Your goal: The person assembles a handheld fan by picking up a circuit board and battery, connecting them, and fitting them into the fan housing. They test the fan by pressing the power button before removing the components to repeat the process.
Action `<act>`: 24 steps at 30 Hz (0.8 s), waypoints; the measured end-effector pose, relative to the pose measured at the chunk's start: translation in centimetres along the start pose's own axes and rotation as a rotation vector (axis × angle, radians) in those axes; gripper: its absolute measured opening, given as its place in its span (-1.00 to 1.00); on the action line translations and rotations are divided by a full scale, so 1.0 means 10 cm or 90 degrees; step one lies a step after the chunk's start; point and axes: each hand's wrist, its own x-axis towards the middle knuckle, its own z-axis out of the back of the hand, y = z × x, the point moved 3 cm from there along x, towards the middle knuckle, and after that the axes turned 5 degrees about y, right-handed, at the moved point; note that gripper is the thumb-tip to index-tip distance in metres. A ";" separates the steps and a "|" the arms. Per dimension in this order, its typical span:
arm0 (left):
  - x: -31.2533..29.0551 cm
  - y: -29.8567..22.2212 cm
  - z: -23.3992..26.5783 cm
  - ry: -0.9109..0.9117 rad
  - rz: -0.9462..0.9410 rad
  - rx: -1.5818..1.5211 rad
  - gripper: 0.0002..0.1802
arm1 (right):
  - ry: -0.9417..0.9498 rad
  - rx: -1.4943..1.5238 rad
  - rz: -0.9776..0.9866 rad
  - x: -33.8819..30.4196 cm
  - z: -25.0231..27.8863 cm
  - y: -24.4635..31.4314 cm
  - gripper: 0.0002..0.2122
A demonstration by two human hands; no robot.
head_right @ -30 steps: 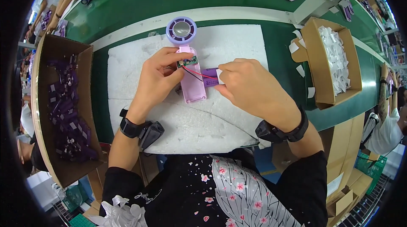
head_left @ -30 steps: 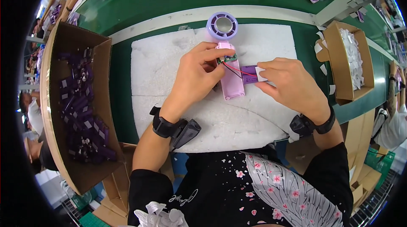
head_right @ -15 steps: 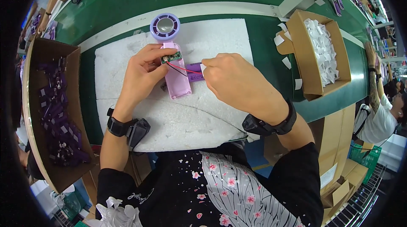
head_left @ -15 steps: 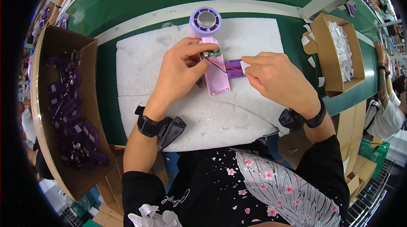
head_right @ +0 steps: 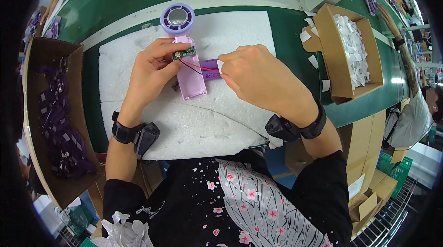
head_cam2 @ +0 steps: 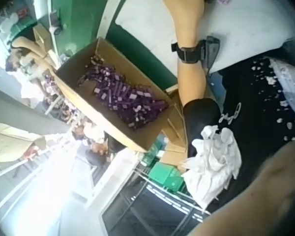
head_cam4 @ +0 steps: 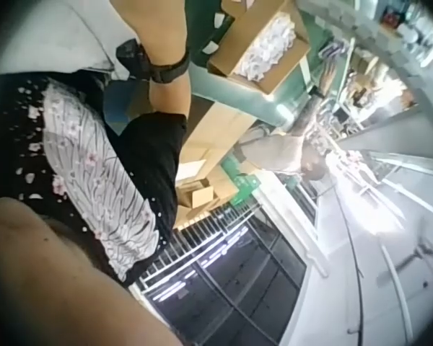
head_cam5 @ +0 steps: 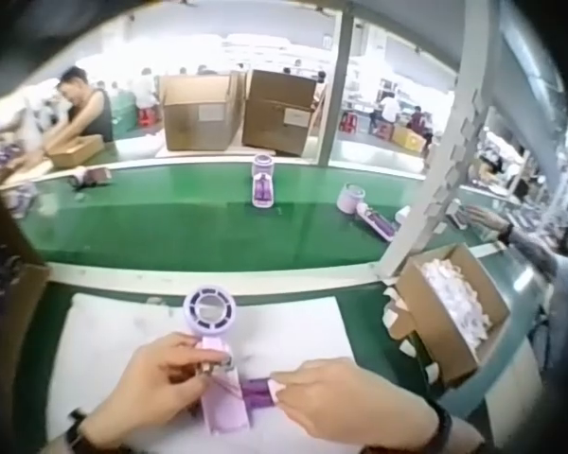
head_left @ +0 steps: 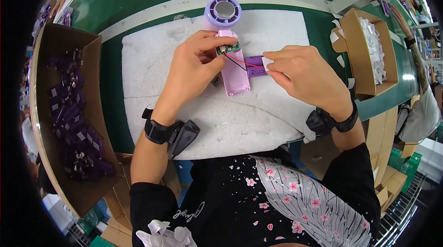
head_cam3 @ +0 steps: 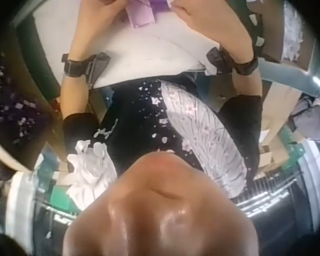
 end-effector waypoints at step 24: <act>0.02 0.00 -0.01 -0.020 -0.025 0.004 -0.59 | -0.017 0.231 -0.067 0.04 0.04 -0.36 -0.93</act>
